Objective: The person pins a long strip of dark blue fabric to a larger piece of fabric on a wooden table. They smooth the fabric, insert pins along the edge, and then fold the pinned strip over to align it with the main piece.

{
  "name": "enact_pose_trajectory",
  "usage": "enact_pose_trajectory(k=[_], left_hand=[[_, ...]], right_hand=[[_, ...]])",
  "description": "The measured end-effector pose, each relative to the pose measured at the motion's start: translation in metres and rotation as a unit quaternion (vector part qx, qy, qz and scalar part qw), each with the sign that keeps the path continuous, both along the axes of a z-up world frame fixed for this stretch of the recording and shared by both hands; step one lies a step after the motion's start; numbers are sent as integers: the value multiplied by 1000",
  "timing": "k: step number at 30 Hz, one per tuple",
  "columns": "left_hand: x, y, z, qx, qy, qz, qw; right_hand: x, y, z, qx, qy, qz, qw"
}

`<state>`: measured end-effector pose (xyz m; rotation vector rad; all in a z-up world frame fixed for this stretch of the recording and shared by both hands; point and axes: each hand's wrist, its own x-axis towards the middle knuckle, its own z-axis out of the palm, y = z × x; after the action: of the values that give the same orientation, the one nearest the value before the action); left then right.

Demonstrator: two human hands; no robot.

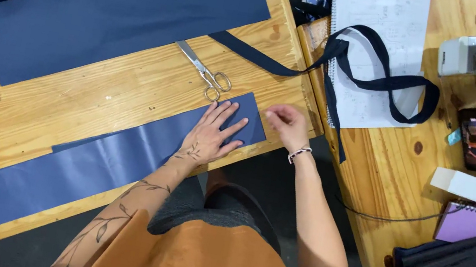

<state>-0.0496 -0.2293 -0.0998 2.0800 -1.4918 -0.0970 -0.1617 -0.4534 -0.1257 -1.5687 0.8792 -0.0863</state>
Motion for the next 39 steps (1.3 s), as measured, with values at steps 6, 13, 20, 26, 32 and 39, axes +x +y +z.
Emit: enact_pose_trajectory(k=[6,13,20,26,32,39], left_hand=[[1,0,-2,-7,-15,0,1000],[1,1,-5,-17,-2,6,1000],[0,2,-3,-28,-8,8,1000],[1,0,-6,-39,-15,11,999],[1,-1,-1,-28,-21,11,999],[1,-2,4,-17,-28,18,999]], right_hand=[[-21,6,6,28,-60,-221,973],[-26,17,-3,31,-82,-283,955],[-26,19,-12,6,-86,-262,961],[-23,20,-9,-25,-71,-262,962],[-22,24,-20,-19,-62,-264,962],[-14,35,-16,3,-83,-257,963]])
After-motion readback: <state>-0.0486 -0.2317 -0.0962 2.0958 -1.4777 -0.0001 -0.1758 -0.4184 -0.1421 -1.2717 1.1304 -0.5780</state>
